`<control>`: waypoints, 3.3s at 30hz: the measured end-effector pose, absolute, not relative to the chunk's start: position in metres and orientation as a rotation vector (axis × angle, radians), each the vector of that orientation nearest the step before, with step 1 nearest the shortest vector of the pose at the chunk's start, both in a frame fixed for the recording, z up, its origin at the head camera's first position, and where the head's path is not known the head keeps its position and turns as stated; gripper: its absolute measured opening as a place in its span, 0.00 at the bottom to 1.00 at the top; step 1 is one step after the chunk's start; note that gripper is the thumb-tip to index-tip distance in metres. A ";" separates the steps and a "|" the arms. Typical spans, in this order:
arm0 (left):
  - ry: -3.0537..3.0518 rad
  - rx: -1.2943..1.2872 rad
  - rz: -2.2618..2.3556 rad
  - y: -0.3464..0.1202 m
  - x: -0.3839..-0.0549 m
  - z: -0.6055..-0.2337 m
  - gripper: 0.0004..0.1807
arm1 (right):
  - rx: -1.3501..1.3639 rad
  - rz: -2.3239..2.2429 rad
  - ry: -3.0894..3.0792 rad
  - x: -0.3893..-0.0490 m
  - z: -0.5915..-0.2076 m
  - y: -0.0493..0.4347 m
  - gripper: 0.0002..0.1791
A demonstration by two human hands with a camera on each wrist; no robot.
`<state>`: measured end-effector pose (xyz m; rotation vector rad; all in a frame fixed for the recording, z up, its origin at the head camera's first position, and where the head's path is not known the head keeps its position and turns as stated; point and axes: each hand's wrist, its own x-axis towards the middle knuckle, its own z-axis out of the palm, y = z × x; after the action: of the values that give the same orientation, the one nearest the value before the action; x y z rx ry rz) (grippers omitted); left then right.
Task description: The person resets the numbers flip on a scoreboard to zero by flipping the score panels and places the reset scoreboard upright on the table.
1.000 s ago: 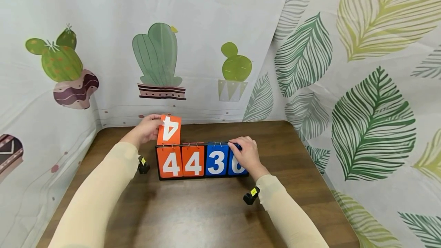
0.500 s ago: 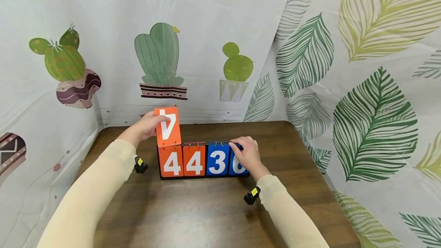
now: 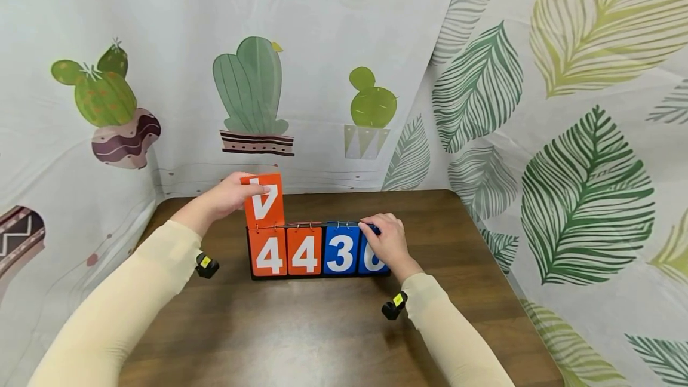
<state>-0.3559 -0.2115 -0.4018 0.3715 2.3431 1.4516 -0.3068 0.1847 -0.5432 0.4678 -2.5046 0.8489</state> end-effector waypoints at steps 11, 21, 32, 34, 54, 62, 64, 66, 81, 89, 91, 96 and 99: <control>2.534 0.718 1.183 -0.206 -0.318 -0.381 0.15 | 0.455 0.852 -2.537 -0.304 -0.540 0.184 0.15; 2.557 0.832 1.068 -0.197 -0.281 -0.384 0.16 | 0.467 0.836 -2.521 -0.304 -0.541 0.184 0.15; 2.677 0.943 0.911 -0.191 -0.241 -0.413 0.16 | 0.465 0.852 -2.512 -0.303 -0.540 0.183 0.15; 2.703 0.990 0.878 -0.190 -0.236 -0.420 0.17 | 0.465 0.854 -2.505 -0.303 -0.540 0.183 0.15; 2.953 1.450 0.586 -0.199 -0.221 -0.473 0.19 | 0.458 0.859 -2.536 -0.304 -0.538 0.184 0.16; 2.984 1.504 0.616 -0.200 -0.222 -0.480 0.18 | 0.459 0.861 -2.536 -0.304 -0.537 0.185 0.15; 2.993 1.514 0.570 -0.200 -0.221 -0.485 0.18 | 0.460 0.858 -2.543 -0.304 -0.537 0.184 0.15; 3.003 1.512 0.533 -0.200 -0.221 -0.493 0.19 | 0.455 0.859 -2.551 -0.303 -0.538 0.184 0.16; 3.148 1.572 0.281 -0.204 -0.240 -0.553 0.13 | 0.450 0.856 -2.546 -0.302 -0.537 0.183 0.15; 3.210 1.473 0.159 -0.197 -0.251 -0.567 0.13 | 0.440 0.863 -2.547 -0.302 -0.537 0.183 0.15; 3.219 1.430 0.133 -0.196 -0.252 -0.569 0.12 | 0.440 0.862 -2.545 -0.302 -0.537 0.183 0.15; 3.231 1.263 0.025 -0.192 -0.254 -0.574 0.12 | 0.448 0.861 -2.533 -0.302 -0.538 0.183 0.15; 3.229 1.165 -0.017 -0.191 -0.256 -0.578 0.12 | 0.462 0.861 -2.515 -0.303 -0.539 0.183 0.15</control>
<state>-0.2560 -0.1910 -0.5782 1.1651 3.2290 -0.0169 -0.3028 0.1834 -0.5389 0.4625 -2.5152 0.8609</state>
